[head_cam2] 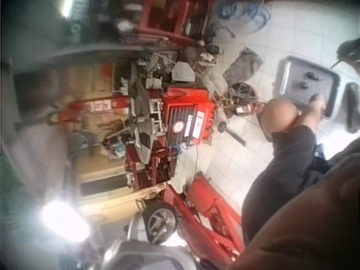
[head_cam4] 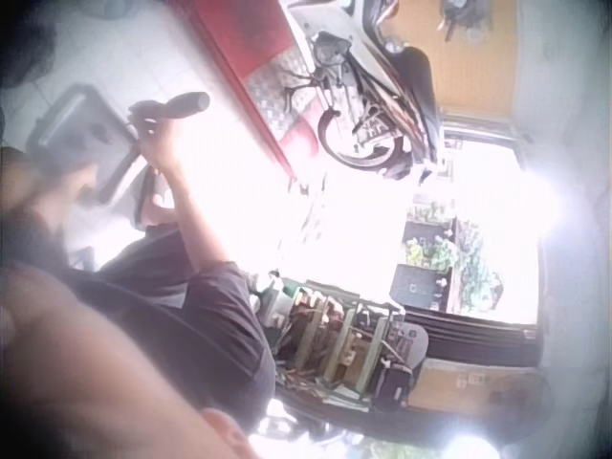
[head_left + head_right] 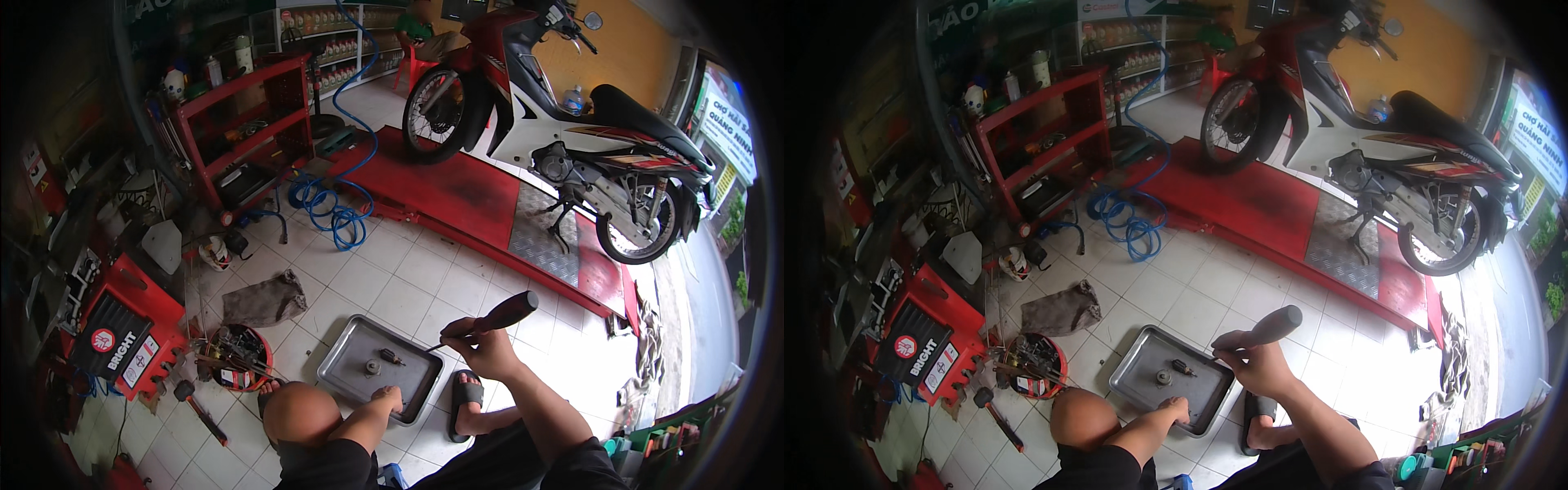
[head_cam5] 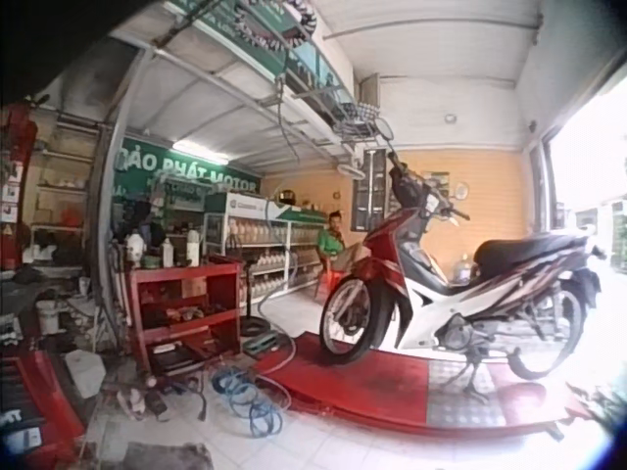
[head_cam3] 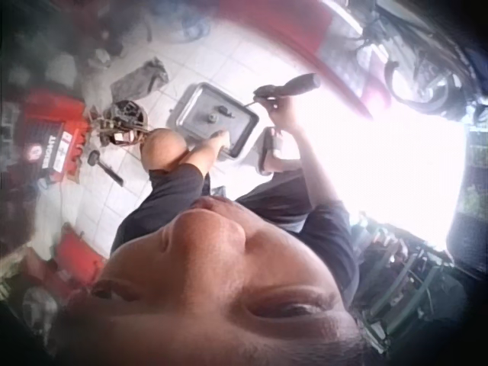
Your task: The person disassembles a cylindrical motorcycle part using a screwdriver, removing screws and internal components into a metal tray. They then handle a smaller circular part, using the screwdriver to remove additional components and place them in the tray.
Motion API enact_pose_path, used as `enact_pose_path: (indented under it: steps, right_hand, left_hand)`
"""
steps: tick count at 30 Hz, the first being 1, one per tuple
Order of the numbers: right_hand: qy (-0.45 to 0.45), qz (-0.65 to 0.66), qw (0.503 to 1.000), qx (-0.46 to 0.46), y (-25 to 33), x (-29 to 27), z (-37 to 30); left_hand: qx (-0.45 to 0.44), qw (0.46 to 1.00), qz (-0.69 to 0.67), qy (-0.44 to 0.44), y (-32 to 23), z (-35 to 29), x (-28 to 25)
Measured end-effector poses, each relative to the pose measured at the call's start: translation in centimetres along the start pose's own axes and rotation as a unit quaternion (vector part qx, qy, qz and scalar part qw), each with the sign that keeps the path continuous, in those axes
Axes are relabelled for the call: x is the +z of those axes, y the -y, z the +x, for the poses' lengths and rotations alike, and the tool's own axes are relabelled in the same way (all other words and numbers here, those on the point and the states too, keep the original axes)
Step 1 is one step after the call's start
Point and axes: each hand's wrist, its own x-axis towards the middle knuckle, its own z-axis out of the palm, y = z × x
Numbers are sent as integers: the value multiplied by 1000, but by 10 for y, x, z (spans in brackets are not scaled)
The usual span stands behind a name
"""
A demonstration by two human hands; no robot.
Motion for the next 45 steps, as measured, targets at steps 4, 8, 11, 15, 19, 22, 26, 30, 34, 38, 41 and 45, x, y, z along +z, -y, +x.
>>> enact_pose_path:
  steps: [4, 8, 11, 15, 19, 22, 26, 30, 34, 38, 41, 45]
  right_hand:
    - [-26, 18, 999, 17, -9, -4, -6]
    - [-16, -2, 1000, -8, -1, 2, -6]
    - [-33, 14, 999, 9, 0, 8, -5]
    - [-31, 21, 999, 20, 2, 0, -12]
    - [-11, -6, 1000, -24, 17, 7, -6]
    - [-23, 16, 999, -41, 24, 16, -2]
    - [-24, 37, 998, -55, 24, 15, 4]
    - [-73, -2, 991, -113, 24, 22, 12]
    - [-159, 125, 967, -153, 28, 15, -1]
    - [-132, 40, 988, -64, 28, 11, -5]
    - [-36, 32, 999, -8, 5, 19, -4]
    - [11, 108, 994, 8, 13, 33, -12]
  left_hand:
    - [14, 999, 30, -26, -5, -5, 15]
    - [31, 998, 20, -58, 3, 8, 28]
    - [53, 997, -5, -62, 1, 11, 30]
    - [64, 996, -4, -66, -18, -10, 27]
    - [35, 997, -33, -65, -10, 12, 40]
    - [77, 990, -105, -60, -12, 0, 34]
    - [172, 950, -189, -179, -11, -28, -11]
    - [303, 812, -326, -379, 29, -57, -53]
    - [276, 648, -691, -161, 30, -183, -131]
    - [442, 426, -788, -45, 69, -269, -179]
    - [489, 391, -779, -41, 89, -284, -185]
    - [491, 396, -766, -123, 90, -282, -186]
